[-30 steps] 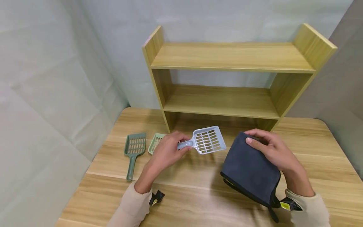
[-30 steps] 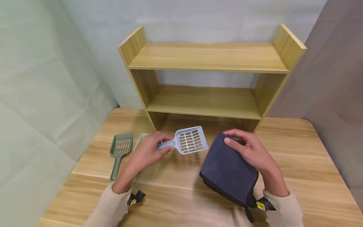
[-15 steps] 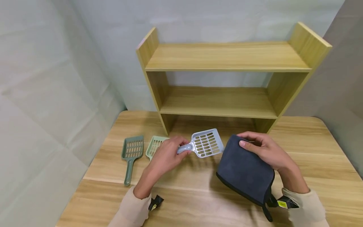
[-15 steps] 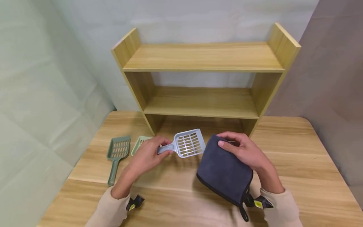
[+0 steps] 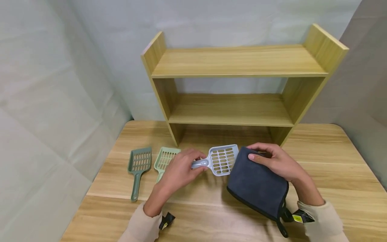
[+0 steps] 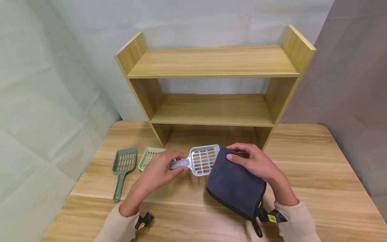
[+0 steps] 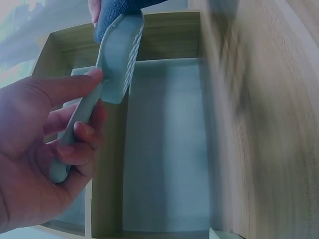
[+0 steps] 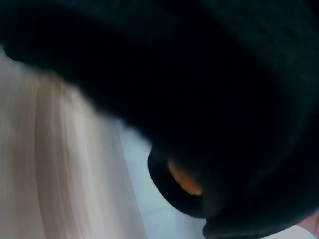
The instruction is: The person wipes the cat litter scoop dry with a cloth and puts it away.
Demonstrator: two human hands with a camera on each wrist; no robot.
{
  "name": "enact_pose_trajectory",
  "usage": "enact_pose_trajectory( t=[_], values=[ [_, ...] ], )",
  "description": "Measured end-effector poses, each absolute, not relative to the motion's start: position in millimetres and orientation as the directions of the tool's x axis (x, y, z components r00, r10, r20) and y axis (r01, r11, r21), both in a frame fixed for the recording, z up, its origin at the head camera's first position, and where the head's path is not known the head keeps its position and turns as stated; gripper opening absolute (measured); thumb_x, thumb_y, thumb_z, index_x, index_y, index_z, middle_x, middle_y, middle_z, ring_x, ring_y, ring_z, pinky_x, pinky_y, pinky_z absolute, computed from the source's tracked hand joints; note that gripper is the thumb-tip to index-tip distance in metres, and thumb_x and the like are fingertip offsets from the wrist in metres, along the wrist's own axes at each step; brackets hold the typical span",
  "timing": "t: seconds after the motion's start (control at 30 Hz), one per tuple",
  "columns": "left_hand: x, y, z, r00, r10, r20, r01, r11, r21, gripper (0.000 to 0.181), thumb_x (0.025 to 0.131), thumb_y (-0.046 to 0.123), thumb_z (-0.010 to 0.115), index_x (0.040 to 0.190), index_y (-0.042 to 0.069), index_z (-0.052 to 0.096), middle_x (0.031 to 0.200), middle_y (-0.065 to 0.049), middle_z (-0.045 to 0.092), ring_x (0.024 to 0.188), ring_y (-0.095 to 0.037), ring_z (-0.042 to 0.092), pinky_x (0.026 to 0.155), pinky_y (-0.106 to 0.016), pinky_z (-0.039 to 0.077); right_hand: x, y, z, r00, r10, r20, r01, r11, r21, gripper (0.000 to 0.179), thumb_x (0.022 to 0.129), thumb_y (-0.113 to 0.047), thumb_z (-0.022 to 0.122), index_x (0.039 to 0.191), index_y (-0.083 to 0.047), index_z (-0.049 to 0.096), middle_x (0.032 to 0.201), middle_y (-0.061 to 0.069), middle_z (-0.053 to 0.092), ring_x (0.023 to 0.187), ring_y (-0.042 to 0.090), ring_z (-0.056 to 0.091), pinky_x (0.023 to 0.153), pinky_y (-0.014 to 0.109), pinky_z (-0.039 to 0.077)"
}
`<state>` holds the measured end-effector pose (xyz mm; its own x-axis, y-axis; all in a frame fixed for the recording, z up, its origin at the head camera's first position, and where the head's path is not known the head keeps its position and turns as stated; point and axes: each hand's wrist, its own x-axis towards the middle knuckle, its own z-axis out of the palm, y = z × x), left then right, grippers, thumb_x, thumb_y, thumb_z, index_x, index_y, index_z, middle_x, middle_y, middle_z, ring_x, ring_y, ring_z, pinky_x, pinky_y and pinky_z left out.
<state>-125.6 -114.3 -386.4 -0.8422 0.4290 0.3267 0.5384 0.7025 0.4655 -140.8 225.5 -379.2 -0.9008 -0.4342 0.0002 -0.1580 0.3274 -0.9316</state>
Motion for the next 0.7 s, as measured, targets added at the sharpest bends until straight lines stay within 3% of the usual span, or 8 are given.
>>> enact_pose_trajectory(
  t=[0.13,0.3,0.47,0.7],
  values=[
    [-123.2,-112.9,-386.9,-0.827,0.442,0.347,0.561,0.689,0.459,0.030,0.083,0.022,0.095,0.107,0.012,0.080,0.105,0.000,0.078,0.087,-0.013,0.069,0.075,-0.029,0.056,-141.6,222.7,-382.3,-0.915,-0.402,0.039,-0.218,0.409,-0.886,0.027,0.105,-0.020,0.071,0.131,-0.013,0.075,0.125,0.010,0.075,0.100,0.011,0.072,0.083,0.029,0.057],
    [-121.3,-110.3,-388.7,-0.801,0.459,0.385,0.596,0.674,0.437,0.032,0.081,0.020,0.096,0.106,0.011,0.079,0.104,-0.002,0.079,0.083,-0.013,0.070,0.073,-0.027,0.056,-143.0,219.4,-387.9,-0.922,-0.380,0.078,-0.261,0.459,-0.849,0.025,0.104,-0.020,0.073,0.128,-0.014,0.077,0.121,0.009,0.078,0.093,0.010,0.071,0.080,0.028,0.056],
    [-119.7,-105.6,-391.4,-0.779,0.471,0.414,0.619,0.682,0.389,0.033,0.081,0.020,0.096,0.107,0.010,0.079,0.105,-0.003,0.079,0.085,-0.016,0.073,0.074,-0.031,0.058,-141.7,215.4,-391.4,-0.932,-0.346,0.110,-0.286,0.515,-0.808,0.024,0.102,-0.021,0.075,0.126,-0.015,0.078,0.119,0.007,0.079,0.093,0.007,0.071,0.079,0.027,0.055],
    [-118.6,-99.3,-397.7,-0.764,0.474,0.438,0.631,0.690,0.355,0.033,0.081,0.021,0.096,0.107,0.010,0.079,0.103,-0.004,0.078,0.085,-0.019,0.074,0.075,-0.035,0.058,-135.9,206.2,-390.9,-0.937,-0.300,0.179,-0.331,0.603,-0.726,0.024,0.100,-0.021,0.078,0.124,-0.015,0.080,0.121,0.007,0.080,0.105,0.022,0.075,0.087,0.032,0.056]
  ],
)
